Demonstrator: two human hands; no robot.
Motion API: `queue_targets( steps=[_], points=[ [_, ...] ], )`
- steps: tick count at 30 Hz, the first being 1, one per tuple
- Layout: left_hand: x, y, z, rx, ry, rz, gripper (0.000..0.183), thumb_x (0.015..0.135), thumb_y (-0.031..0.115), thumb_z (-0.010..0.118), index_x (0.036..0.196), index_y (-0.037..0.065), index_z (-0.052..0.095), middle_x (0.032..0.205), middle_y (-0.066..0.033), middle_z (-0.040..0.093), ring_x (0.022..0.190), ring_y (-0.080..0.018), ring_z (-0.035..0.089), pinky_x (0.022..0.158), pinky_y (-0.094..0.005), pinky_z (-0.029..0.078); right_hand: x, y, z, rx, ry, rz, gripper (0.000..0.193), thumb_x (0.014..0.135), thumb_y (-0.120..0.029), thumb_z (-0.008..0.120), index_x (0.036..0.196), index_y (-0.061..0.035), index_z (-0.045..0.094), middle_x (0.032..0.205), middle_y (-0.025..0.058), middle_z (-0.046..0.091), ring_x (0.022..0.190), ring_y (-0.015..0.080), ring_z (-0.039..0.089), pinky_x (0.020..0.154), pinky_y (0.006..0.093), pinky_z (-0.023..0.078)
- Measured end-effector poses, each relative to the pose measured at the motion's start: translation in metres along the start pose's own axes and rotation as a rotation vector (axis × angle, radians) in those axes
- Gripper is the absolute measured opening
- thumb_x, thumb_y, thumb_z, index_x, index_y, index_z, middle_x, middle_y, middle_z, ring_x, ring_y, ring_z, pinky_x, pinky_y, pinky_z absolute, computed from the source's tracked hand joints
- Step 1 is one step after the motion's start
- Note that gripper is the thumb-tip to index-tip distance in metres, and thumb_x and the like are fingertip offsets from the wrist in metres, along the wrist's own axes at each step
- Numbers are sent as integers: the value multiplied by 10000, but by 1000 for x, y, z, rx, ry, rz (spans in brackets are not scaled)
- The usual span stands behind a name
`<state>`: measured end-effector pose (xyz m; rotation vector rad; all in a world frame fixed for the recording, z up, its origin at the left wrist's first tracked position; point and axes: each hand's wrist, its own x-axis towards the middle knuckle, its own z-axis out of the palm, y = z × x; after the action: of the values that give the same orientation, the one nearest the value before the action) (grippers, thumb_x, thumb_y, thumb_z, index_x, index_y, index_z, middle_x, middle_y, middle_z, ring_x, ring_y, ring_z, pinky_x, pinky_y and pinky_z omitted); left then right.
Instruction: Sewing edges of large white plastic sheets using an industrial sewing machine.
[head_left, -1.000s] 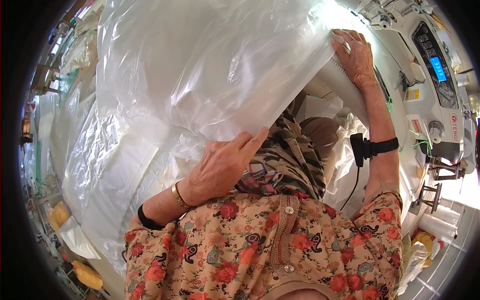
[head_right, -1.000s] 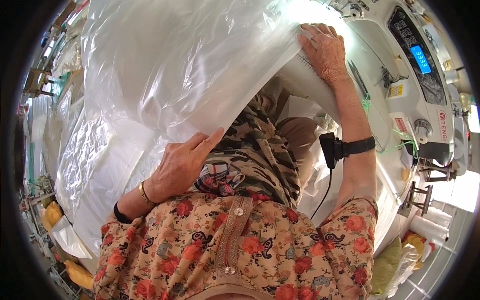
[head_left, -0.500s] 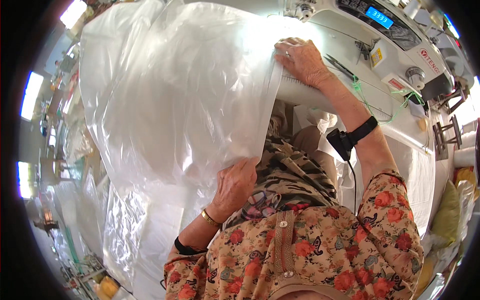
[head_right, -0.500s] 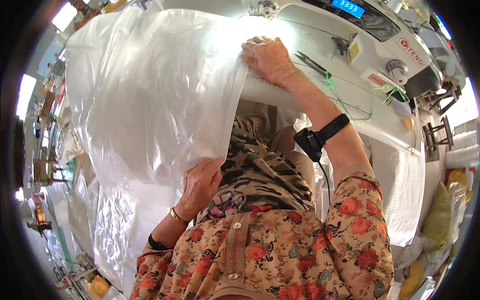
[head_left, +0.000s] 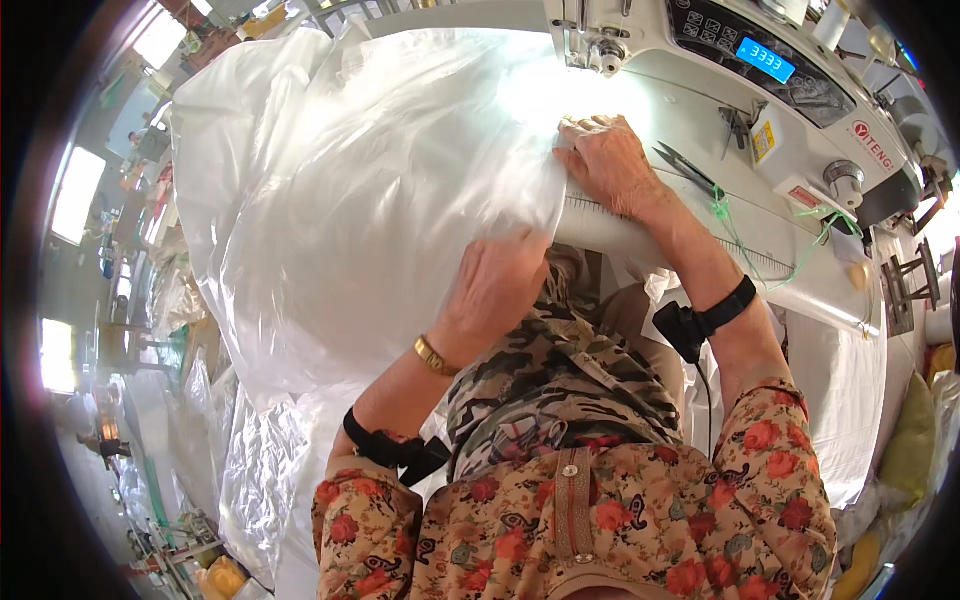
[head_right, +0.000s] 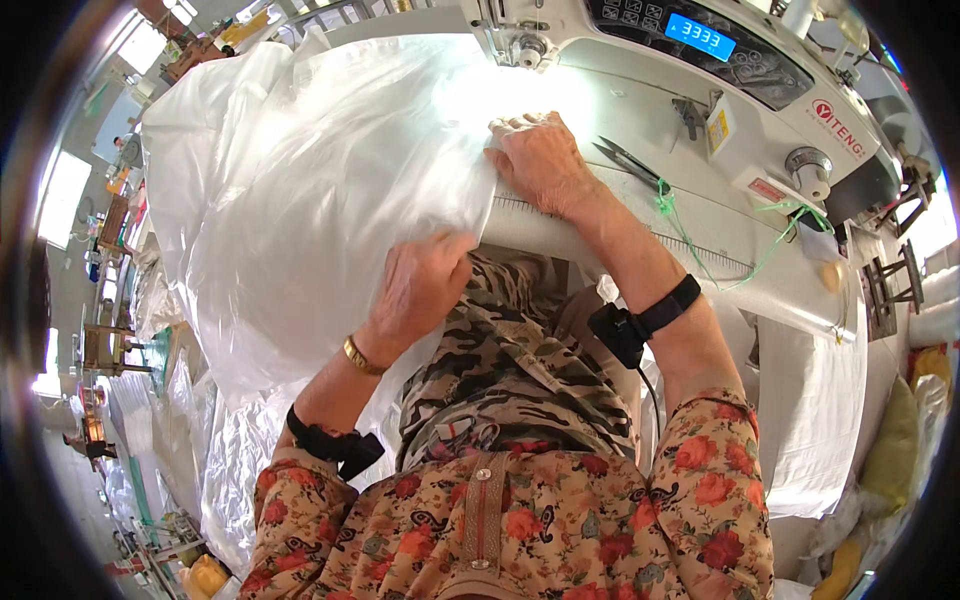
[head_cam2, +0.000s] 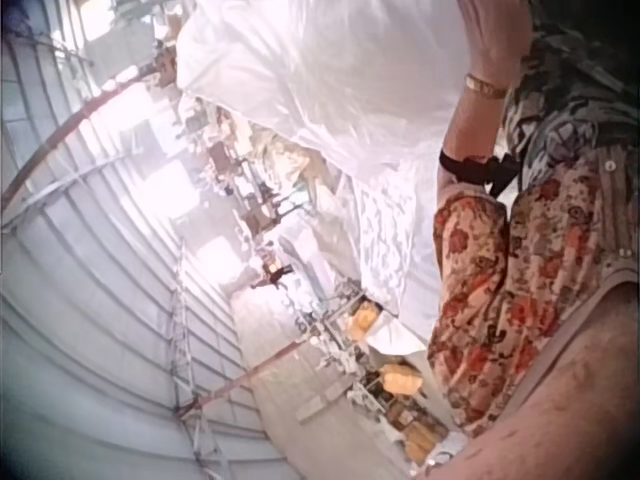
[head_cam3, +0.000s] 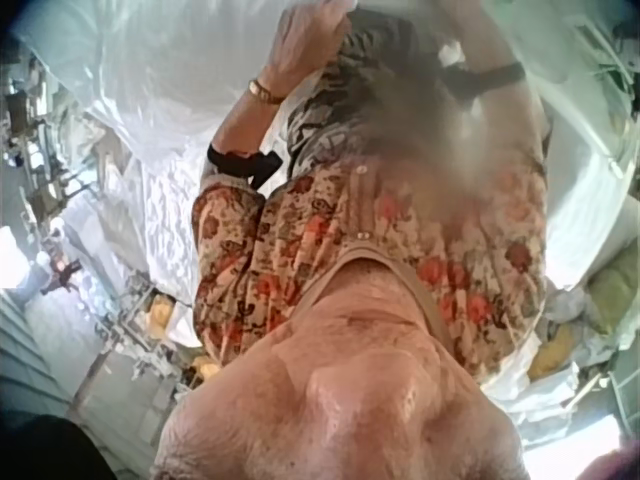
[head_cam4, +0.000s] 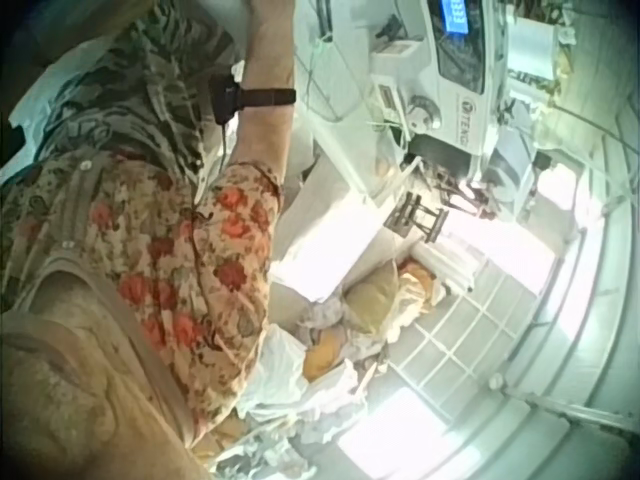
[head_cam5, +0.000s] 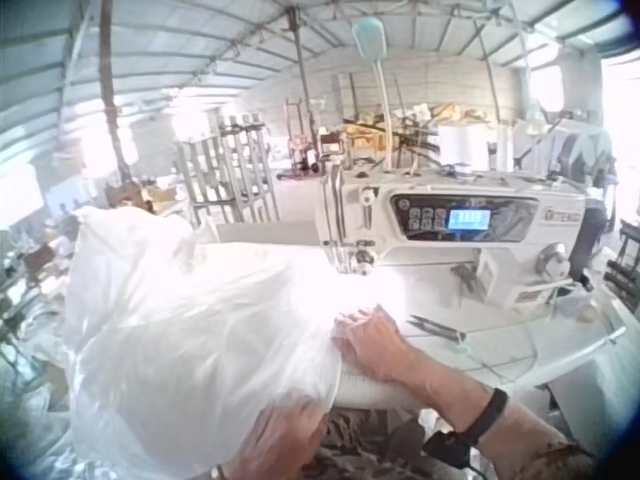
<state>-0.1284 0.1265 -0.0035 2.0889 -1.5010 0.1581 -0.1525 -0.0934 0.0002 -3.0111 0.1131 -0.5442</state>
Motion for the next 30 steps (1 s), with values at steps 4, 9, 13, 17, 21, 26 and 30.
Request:
queue_targets(
  steps=[4,9,13,17,21,26,30],
  points=[
    [38,-10,4,32,6,-25,141,783,53,529,886,15,617,778,-173,605,701,-381,590,612,-467,453,-1,-1,2,24,46,-50,382,895,-247,545,1161,22,593,998,198,662,961,319,612,840,425,430],
    [78,-27,11,73,51,-16,142,762,62,519,838,-12,614,721,-202,607,682,-396,589,628,-467,461,2,4,12,95,190,-96,363,872,-157,519,1186,13,585,988,189,663,960,318,616,865,426,433],
    [102,-36,18,-89,108,-147,183,765,77,523,869,-23,636,675,-220,604,667,-391,603,662,-453,486,10,-2,4,67,14,9,384,841,-106,522,1207,-3,577,1015,196,656,970,321,615,883,420,436],
    [93,-21,-13,-95,-187,-275,261,831,133,550,1036,5,647,856,-225,653,821,-369,630,766,-413,501,8,-3,7,95,-35,80,442,814,-61,524,1255,-37,544,1057,195,646,989,332,609,897,418,440],
    [42,-22,-31,156,249,16,405,915,231,555,1262,22,543,1227,-188,583,1128,-317,549,947,-378,433,4,13,13,114,97,108,482,814,-30,487,1295,-50,503,1119,201,630,1017,341,601,926,434,438],
    [-6,-155,-37,404,299,-169,459,946,353,519,1230,-5,569,1296,-158,559,1244,-285,487,1051,-392,348,11,-3,4,78,-31,145,575,835,-68,473,1402,-32,385,1183,239,592,1067,370,577,945,437,438],
    [20,-204,-38,277,251,-90,468,948,389,519,1217,13,590,1296,-131,567,1256,-273,478,1050,-376,364,-10,8,32,113,348,-58,517,859,-101,495,1355,8,401,1179,234,585,1022,387,595,914,446,455]
  ],
)
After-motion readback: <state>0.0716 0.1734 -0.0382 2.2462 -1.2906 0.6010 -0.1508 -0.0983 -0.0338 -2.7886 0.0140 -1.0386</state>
